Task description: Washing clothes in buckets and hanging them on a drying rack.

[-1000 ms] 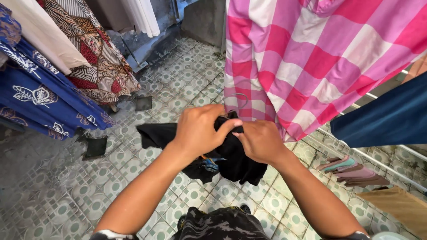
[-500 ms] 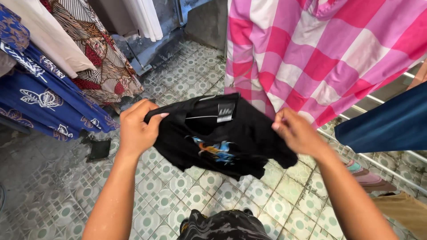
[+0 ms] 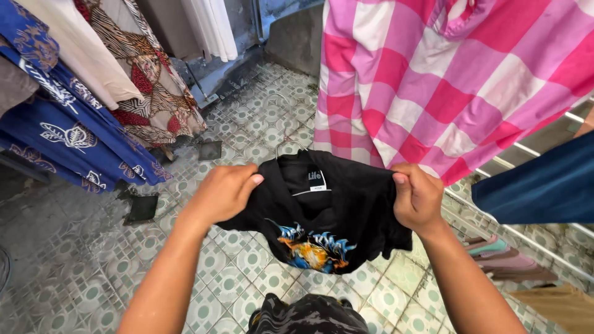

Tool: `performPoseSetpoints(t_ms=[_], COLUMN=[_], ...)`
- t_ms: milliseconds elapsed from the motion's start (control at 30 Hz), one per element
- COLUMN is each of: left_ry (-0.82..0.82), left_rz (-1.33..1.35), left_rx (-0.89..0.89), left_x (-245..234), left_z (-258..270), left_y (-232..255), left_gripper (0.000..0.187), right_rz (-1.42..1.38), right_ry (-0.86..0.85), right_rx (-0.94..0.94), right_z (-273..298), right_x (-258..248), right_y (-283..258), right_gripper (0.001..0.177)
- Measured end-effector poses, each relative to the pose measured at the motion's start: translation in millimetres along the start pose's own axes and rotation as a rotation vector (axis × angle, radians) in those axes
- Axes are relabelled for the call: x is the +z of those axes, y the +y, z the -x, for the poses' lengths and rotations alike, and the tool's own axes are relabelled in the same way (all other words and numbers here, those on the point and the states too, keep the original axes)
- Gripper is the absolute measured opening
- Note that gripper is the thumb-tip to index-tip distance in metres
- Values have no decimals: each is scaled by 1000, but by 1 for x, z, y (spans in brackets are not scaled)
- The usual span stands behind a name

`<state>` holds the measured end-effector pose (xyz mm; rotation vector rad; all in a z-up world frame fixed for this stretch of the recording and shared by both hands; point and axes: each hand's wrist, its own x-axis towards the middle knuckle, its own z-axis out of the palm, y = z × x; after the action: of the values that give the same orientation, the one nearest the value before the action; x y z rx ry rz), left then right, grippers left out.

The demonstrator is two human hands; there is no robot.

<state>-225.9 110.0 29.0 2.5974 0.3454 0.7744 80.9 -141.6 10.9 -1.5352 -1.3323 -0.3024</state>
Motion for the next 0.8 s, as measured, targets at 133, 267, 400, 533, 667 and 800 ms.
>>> performPoseSetpoints(t_ms=[133, 267, 400, 533, 667, 800], left_ry=[231, 432, 418, 363, 262, 247], left_rz=[-140, -181, -172, -213, -267, -322], left_rx=[-20, 108, 218, 277, 358, 350], left_x=[1, -13, -15, -16, -14, -30], left_z=[9, 9, -3, -17, -32, -32], left_y=[-9, 1, 18, 28, 51, 50], left_gripper=[24, 21, 22, 29, 32, 32], right_rz=[98, 238, 139, 185, 339, 355], right_ry=[-10, -147, -121, -294, -383, -291], right_rx=[-134, 12, -296, -355, -425, -420], right_z=[-4, -13, -60, -44, -41, -42], right_x=[-13, -31, -26, -13, 4, 5], right_y=[14, 18, -63, -40, -48, -40], right_gripper=[12, 15, 29, 28, 27, 30])
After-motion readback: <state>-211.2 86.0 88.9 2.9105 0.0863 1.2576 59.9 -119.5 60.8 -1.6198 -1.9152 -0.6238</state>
